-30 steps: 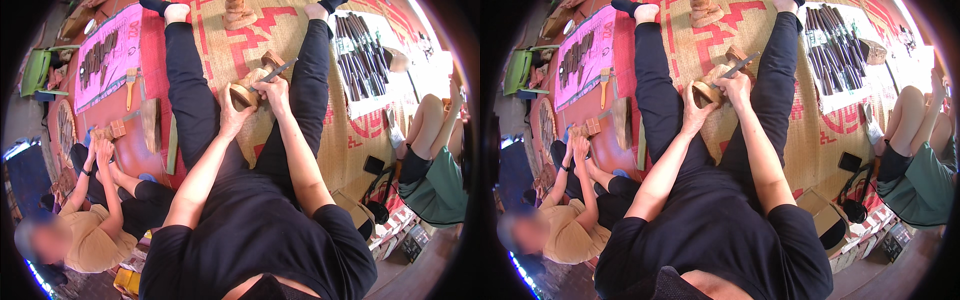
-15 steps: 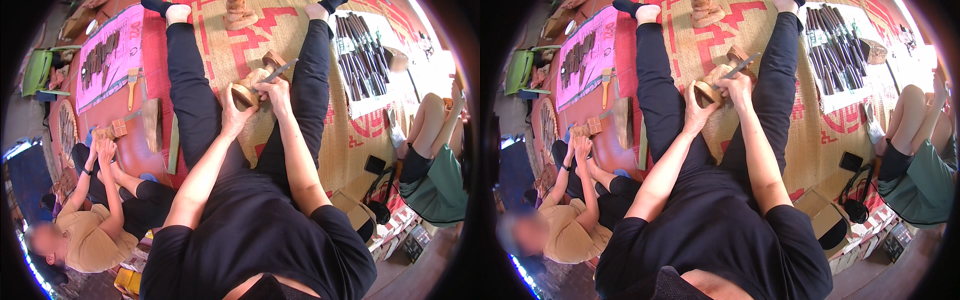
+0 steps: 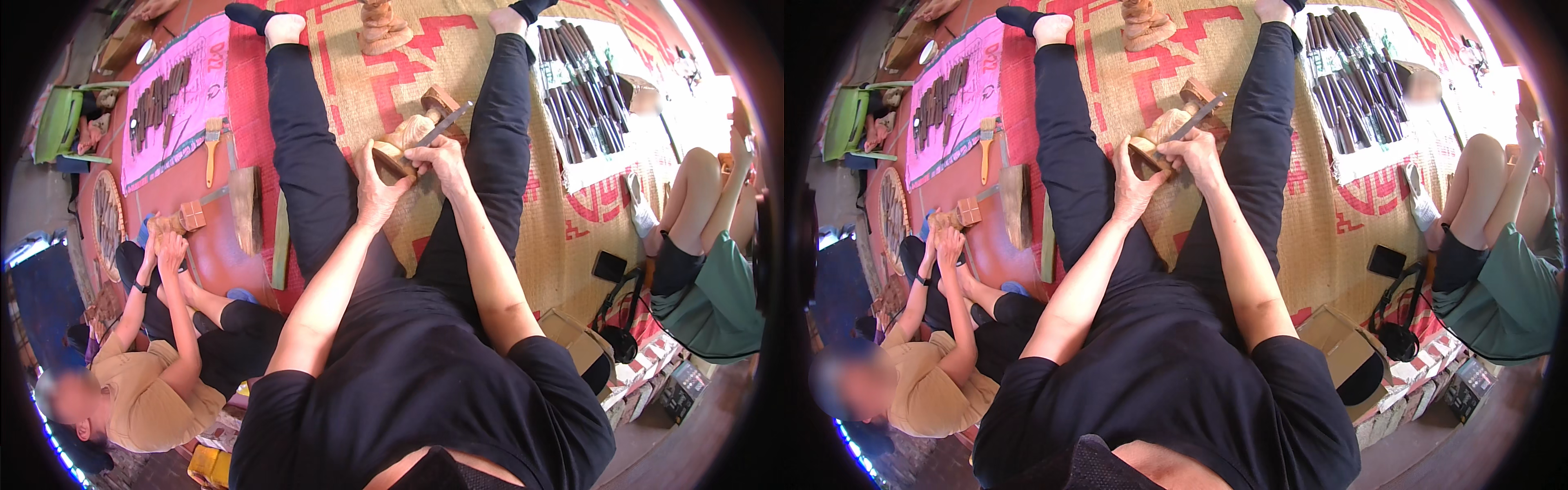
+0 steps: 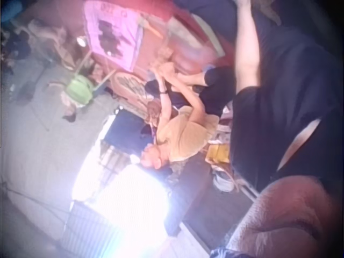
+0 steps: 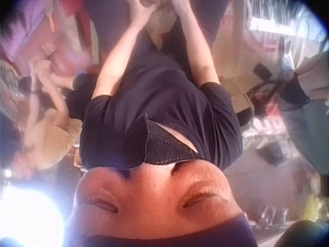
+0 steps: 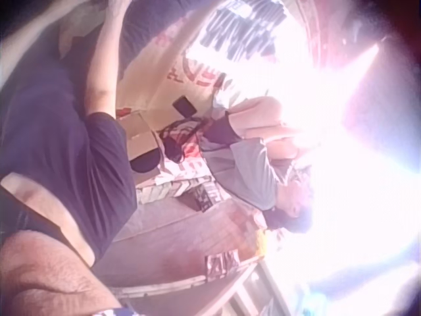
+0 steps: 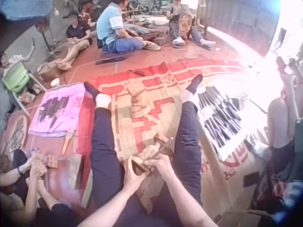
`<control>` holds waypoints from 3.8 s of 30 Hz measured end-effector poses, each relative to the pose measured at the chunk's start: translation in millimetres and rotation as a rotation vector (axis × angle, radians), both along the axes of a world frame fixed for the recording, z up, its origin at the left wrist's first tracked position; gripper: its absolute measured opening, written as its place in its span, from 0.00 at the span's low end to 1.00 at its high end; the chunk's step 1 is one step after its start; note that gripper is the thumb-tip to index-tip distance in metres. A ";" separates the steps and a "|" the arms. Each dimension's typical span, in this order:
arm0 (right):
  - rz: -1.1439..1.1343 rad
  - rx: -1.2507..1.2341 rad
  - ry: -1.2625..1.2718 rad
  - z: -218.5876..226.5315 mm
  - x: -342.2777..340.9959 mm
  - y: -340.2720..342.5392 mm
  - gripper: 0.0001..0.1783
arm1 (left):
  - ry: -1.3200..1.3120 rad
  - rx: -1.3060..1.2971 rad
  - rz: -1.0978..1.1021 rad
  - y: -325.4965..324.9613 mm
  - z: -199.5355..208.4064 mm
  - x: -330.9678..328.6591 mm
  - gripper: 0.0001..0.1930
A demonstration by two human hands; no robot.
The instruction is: The person sits on the floor and carves a small wooden object using a chisel held in the right hand while stabilizing the piece with the left hand. The person repeatedly shaves and shapes the wood, occasionally rotating it to access different sides.
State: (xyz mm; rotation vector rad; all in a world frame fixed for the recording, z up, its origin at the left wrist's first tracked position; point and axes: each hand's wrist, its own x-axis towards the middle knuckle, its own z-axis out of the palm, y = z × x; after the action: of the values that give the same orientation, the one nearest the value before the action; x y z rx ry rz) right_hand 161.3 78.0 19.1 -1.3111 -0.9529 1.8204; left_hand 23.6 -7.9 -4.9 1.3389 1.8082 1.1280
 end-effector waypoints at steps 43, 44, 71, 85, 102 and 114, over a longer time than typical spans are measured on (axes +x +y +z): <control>-0.039 0.126 -0.038 -28.7 8.5 -4.8 0.06 | -0.142 -0.009 0.026 -7.7 -0.7 -2.7 0.56; -0.063 0.133 -0.068 -28.6 8.7 -2.7 0.06 | -0.161 -0.013 0.025 -8.6 3.3 -3.2 0.56; -0.105 0.141 -0.083 -27.7 7.6 4.3 0.07 | -0.103 -0.058 0.053 -5.7 0.4 2.6 0.58; -0.097 0.154 -0.110 -30.0 8.6 6.7 0.06 | -0.137 -0.054 0.046 -5.6 -6.1 4.1 0.56; 0.034 0.158 -0.098 -19.5 0.4 10.8 0.05 | -0.065 -0.010 0.065 -6.4 -15.1 8.0 0.60; 0.025 0.132 -0.144 -19.4 -1.6 13.2 0.06 | -0.097 -0.002 0.053 -4.2 -22.2 8.5 0.60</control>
State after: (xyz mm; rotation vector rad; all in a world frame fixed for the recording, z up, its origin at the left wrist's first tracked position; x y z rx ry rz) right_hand 159.7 91.2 -0.3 -1.3665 -1.1506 1.6683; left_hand 32.1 -12.1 -27.1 1.2203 1.7837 1.1984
